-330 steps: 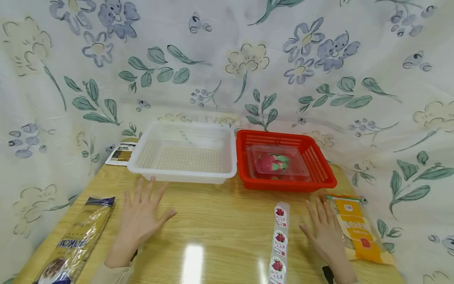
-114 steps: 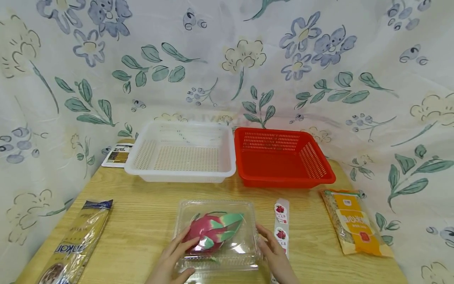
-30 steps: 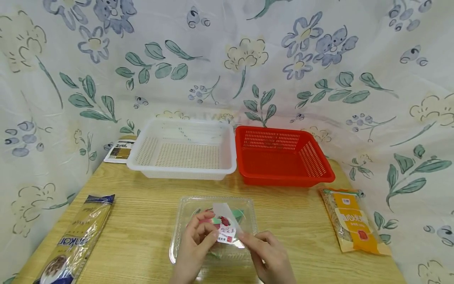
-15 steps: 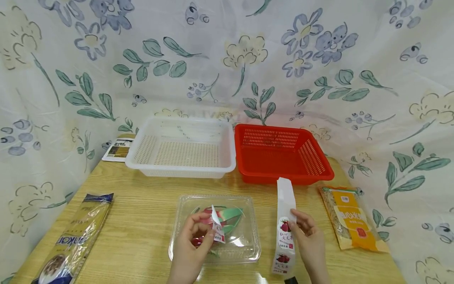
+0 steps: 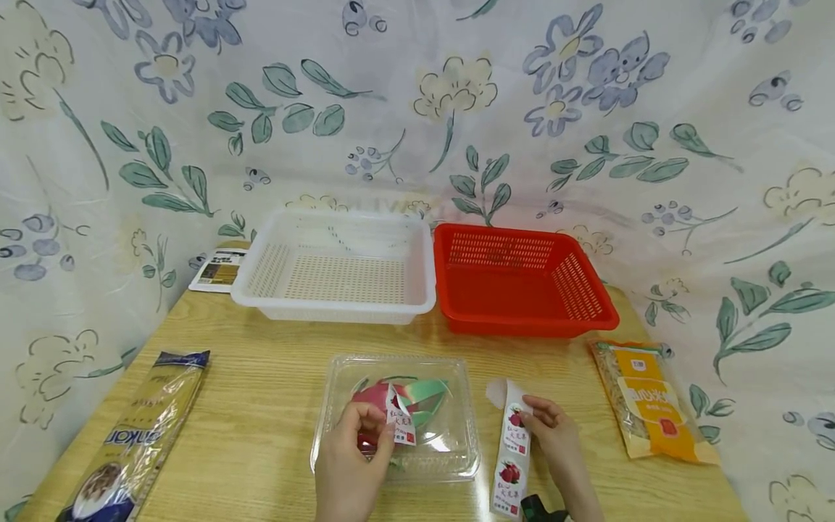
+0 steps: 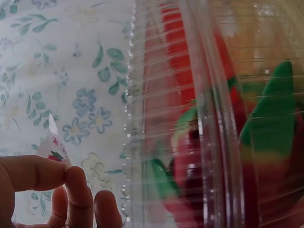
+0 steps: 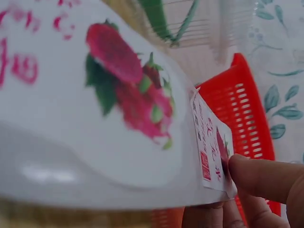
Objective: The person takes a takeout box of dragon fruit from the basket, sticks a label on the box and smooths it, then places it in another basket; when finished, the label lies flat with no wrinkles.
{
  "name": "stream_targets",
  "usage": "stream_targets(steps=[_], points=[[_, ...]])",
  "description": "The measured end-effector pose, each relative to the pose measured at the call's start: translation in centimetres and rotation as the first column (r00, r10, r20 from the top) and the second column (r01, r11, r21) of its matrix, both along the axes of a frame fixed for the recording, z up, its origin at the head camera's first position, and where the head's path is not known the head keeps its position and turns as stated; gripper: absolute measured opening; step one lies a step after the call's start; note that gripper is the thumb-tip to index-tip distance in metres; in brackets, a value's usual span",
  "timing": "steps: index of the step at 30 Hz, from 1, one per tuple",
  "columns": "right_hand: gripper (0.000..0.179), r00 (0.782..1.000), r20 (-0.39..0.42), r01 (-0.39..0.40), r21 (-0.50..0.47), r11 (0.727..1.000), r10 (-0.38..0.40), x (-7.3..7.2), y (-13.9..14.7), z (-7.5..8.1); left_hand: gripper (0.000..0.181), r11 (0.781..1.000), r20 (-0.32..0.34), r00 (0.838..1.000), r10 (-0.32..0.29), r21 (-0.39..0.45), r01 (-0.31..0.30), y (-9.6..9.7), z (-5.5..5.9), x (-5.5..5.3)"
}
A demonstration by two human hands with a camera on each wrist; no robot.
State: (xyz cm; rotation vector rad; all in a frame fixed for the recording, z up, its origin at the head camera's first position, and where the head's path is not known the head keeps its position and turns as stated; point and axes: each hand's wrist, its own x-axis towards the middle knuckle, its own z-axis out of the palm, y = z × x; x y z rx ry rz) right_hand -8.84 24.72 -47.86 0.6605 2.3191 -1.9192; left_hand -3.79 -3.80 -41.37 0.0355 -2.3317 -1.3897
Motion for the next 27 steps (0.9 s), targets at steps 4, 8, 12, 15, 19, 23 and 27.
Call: stream_targets(steps=[4, 8, 12, 15, 19, 23, 27], points=[[0.038, 0.999, -0.012, -0.051, 0.09, 0.995, 0.052, -0.2, 0.1, -0.9, 0.031, 0.995, -0.031, 0.998, 0.045, -0.084, -0.048, 0.0, -0.7, -0.2], [0.031, 0.989, 0.006, -0.138, 0.364, 0.921, 0.145, 0.0, -0.3, -0.9, 0.031, 0.984, -0.042, 0.996, 0.085, -0.155, -0.09, 0.1, -1.0, -0.3], [0.025, 0.962, 0.003, -0.215, 0.632, 0.745, 0.275, 0.2, -1.0, 0.1, 0.031, 0.974, -0.034, 0.995, 0.095, -0.202, -0.1, 0.2, -1.2, -0.3], [0.025, 0.933, 0.004, -0.251, 0.724, 0.643, 0.36, 0.1, -1.4, 1.0, 0.031, 0.969, -0.042, 0.994, 0.103, -0.22, -0.11, 0.3, -1.3, -0.3], [0.03, 0.893, 0.142, -0.367, 0.779, 0.508, 0.427, -0.5, -1.7, 2.1, 0.032, 0.963, -0.07, 0.991, 0.118, -0.236, -0.131, 0.4, -1.7, -0.4], [0.035, 0.855, 0.236, -0.447, 0.788, 0.423, 0.462, -1.1, -2.0, 3.6, 0.032, 0.958, -0.089, 0.988, 0.127, -0.249, -0.145, 0.5, -1.9, -0.4], [0.039, 0.849, 0.115, -0.41, 0.759, 0.505, 0.516, -1.3, -3.7, 6.7, 0.033, 0.954, -0.103, 0.985, 0.135, -0.254, -0.157, 0.5, -2.0, -0.4]])
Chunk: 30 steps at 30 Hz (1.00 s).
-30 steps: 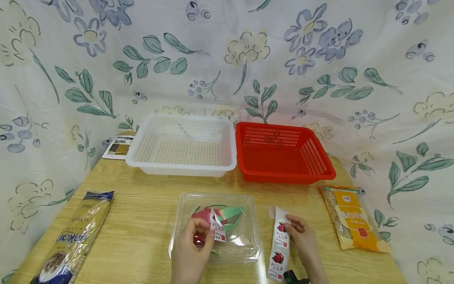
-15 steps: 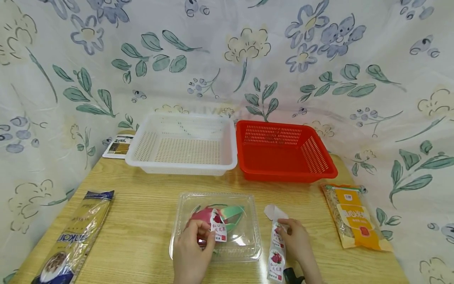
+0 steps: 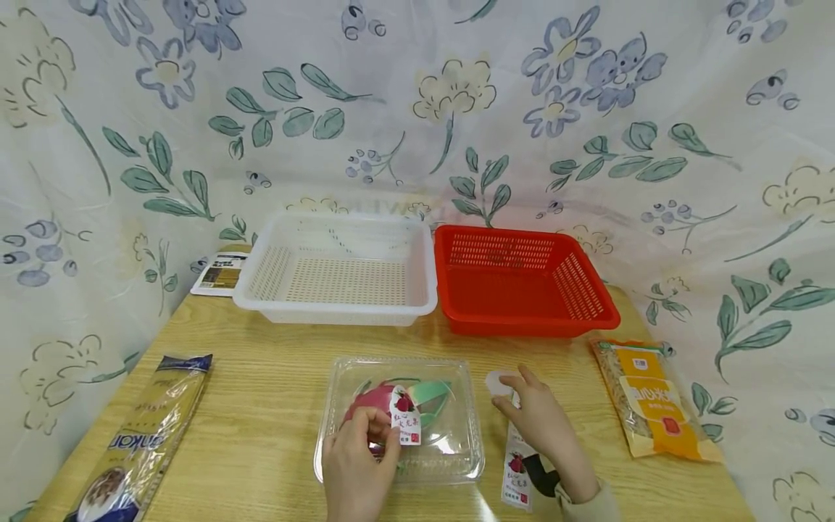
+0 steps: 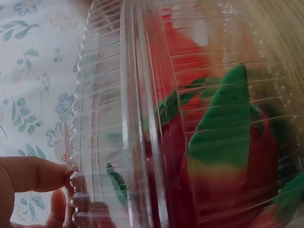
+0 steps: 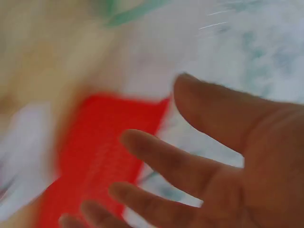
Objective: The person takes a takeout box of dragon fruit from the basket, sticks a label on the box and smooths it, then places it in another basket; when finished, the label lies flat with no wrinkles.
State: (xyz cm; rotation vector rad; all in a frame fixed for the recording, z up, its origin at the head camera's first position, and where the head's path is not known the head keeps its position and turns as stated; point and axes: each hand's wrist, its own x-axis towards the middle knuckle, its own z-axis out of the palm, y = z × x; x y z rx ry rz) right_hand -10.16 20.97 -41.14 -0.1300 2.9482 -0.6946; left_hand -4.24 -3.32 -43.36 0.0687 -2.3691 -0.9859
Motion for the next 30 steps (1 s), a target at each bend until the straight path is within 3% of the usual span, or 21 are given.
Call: stream_targets(steps=[3, 5, 11, 15, 19, 30], points=[[0.038, 0.993, -0.109, -0.061, -0.094, 0.994, 0.051, 0.1, -2.5, 2.2, 0.032, 1.0, -0.016, 1.0, 0.007, -0.005, -0.007, 0.0, 0.0, 0.0], [0.038, 0.985, -0.141, -0.119, -0.17, 0.978, 0.095, 0.1, -4.2, 3.2, 0.032, 1.0, -0.028, 1.0, 0.01, -0.006, -0.011, 0.1, -0.1, -0.1], [0.044, 0.961, -0.135, -0.275, -0.385, 0.881, 0.241, -0.1, -7.8, 4.3, 0.032, 1.0, -0.049, 0.999, 0.007, -0.029, -0.008, 0.3, -0.3, -0.2], [0.036, 0.939, -0.192, -0.34, -0.387, 0.857, 0.286, -0.5, -9.2, 4.1, 0.033, 0.999, -0.086, 0.996, 0.004, -0.043, -0.007, 0.3, -0.4, -0.2], [0.027, 0.931, -0.212, -0.361, -0.393, 0.846, 0.298, -1.0, -9.8, 3.7, 0.032, 0.999, -0.131, 0.991, 0.002, -0.052, -0.009, 0.3, -0.5, -0.3], [0.026, 0.916, -0.091, -0.387, -0.451, 0.804, 0.39, -3.4, -9.6, 2.8, 0.029, 0.992, -0.109, 0.993, 0.046, -0.108, -0.058, 0.4, -0.5, -0.6]])
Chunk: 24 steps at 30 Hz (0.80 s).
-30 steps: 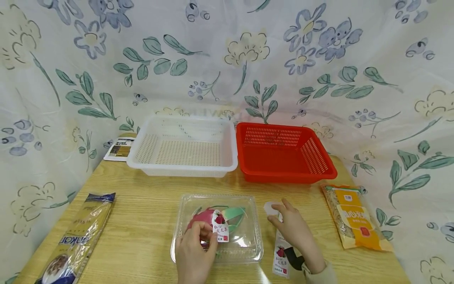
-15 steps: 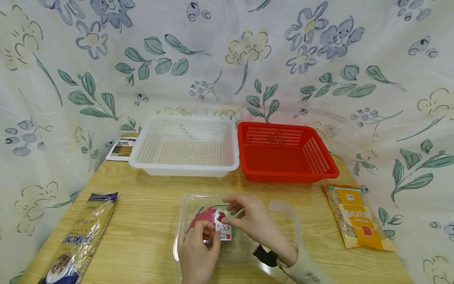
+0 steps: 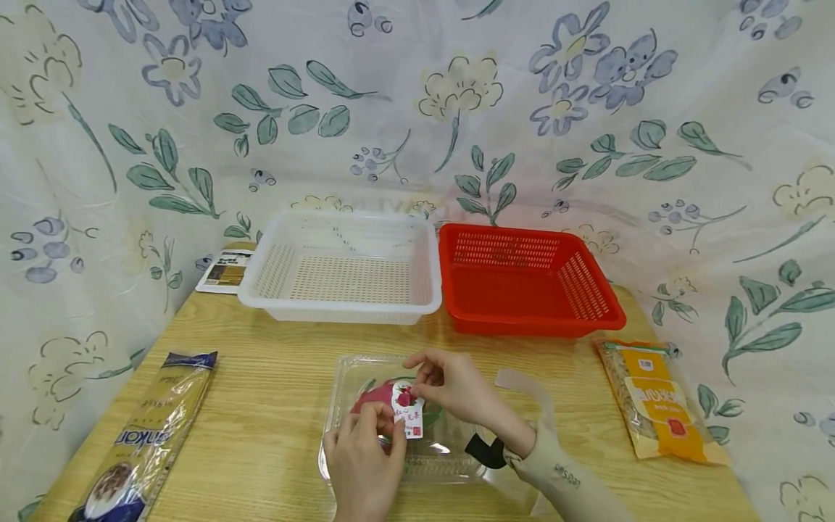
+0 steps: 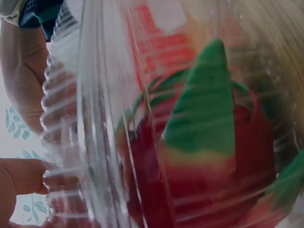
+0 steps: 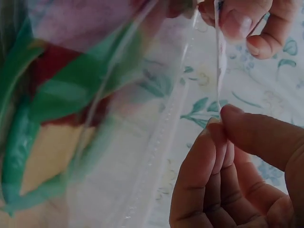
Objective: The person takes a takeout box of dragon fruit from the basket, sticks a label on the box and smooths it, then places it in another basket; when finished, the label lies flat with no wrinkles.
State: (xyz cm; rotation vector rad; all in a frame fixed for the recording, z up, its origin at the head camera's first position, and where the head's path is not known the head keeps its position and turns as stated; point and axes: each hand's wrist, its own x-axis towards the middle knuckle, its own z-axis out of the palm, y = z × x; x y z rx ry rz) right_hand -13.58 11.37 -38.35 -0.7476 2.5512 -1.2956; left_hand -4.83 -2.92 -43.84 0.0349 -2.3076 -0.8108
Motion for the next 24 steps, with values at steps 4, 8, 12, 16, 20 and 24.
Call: stream_targets(steps=[4, 8, 12, 16, 20, 24], points=[[0.026, 0.999, 0.036, -0.023, 0.003, 1.0, 0.023, -0.5, 0.1, -0.3, 0.029, 0.998, -0.01, 1.0, 0.021, -0.053, -0.021, -0.1, -0.3, -0.1], [0.024, 0.997, 0.071, -0.043, 0.022, 0.999, 0.041, -0.9, 0.0, -0.5, 0.032, 0.994, -0.03, 0.999, 0.033, -0.104, -0.036, 0.0, -0.5, -0.2], [0.015, 0.995, 0.084, -0.053, 0.064, 0.997, 0.048, -1.1, -0.1, -0.8, 0.035, 0.982, -0.049, 0.998, 0.04, -0.185, -0.049, 0.0, -0.5, -0.2], [0.011, 0.994, 0.094, -0.069, 0.102, 0.992, 0.06, -1.2, -0.3, -1.0, 0.035, 0.964, -0.052, 0.997, 0.051, -0.257, -0.063, -0.3, -0.5, -0.2], [0.011, 0.993, 0.073, -0.105, 0.122, 0.987, 0.097, -1.3, -0.3, -1.1, 0.033, 0.965, -0.046, 0.997, 0.054, -0.254, -0.064, -0.7, -0.6, -0.1], [0.01, 0.987, 0.024, -0.159, 0.172, 0.972, 0.157, -1.0, -0.2, -0.9, 0.026, 0.973, -0.06, 0.998, 0.032, -0.227, -0.045, -1.0, -1.1, -0.1]])
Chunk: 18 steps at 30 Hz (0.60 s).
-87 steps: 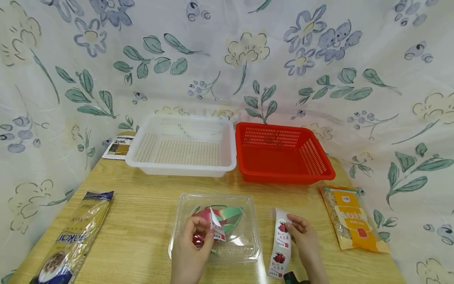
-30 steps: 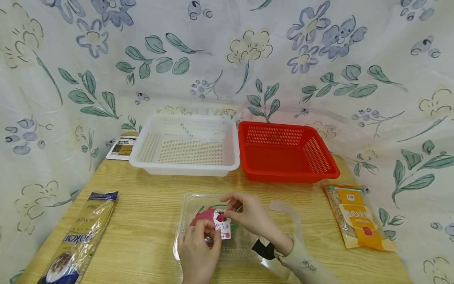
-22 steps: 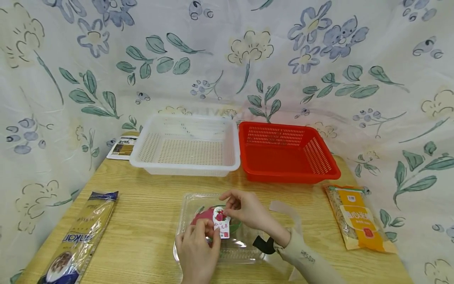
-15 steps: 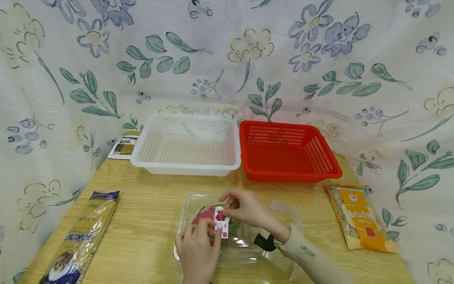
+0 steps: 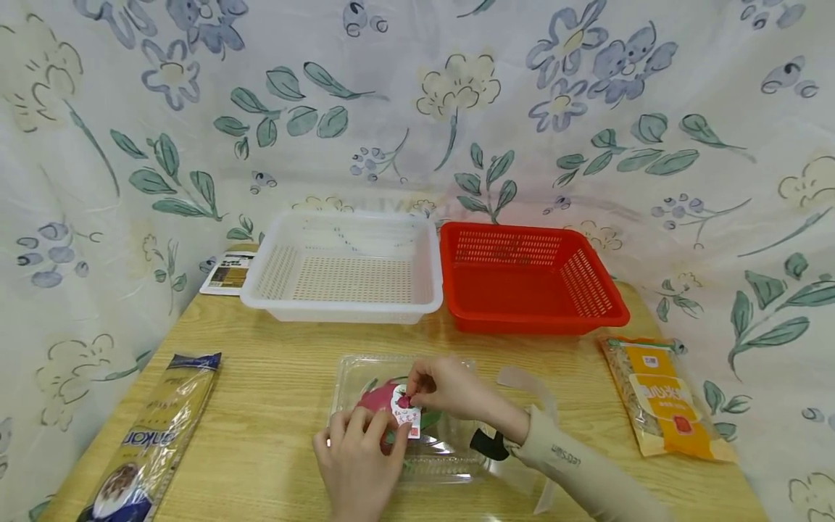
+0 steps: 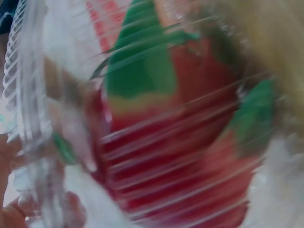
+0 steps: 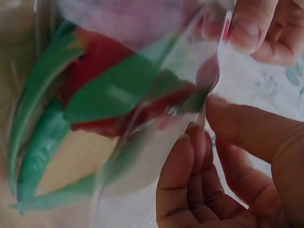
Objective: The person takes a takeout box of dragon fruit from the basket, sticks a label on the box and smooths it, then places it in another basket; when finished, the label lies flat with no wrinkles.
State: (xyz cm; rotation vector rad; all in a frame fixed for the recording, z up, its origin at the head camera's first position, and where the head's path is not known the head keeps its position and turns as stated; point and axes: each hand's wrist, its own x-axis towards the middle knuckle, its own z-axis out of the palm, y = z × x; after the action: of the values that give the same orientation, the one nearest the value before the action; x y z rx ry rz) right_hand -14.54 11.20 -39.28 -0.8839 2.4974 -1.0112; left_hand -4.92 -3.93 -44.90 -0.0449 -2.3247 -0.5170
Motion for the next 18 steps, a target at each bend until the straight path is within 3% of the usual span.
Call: stream_targets(steps=[5, 10, 15, 18], points=[[0.002, 0.989, -0.119, -0.07, 0.106, 0.992, 0.083, 1.2, 0.9, 0.2, 0.017, 0.999, -0.006, 0.999, -0.033, 0.031, 0.033, -0.1, -0.8, -0.1], [0.027, 0.963, -0.238, -0.092, 0.166, 0.982, 0.13, 3.2, 2.2, -0.3, 0.02, 0.997, -0.006, 0.998, -0.065, 0.049, 0.066, -0.2, -1.1, -0.2], [0.042, 0.948, -0.315, 0.0, 0.143, 0.99, 0.046, 4.9, 2.3, -1.8, 0.02, 0.995, -0.001, 0.998, -0.069, 0.066, 0.069, -0.4, -1.3, -0.3], [0.042, 0.916, -0.4, 0.059, 0.075, 0.995, -0.024, 5.3, 2.0, -2.9, 0.02, 0.996, 0.01, 0.998, -0.067, 0.067, 0.066, -0.4, -1.3, -0.5]])
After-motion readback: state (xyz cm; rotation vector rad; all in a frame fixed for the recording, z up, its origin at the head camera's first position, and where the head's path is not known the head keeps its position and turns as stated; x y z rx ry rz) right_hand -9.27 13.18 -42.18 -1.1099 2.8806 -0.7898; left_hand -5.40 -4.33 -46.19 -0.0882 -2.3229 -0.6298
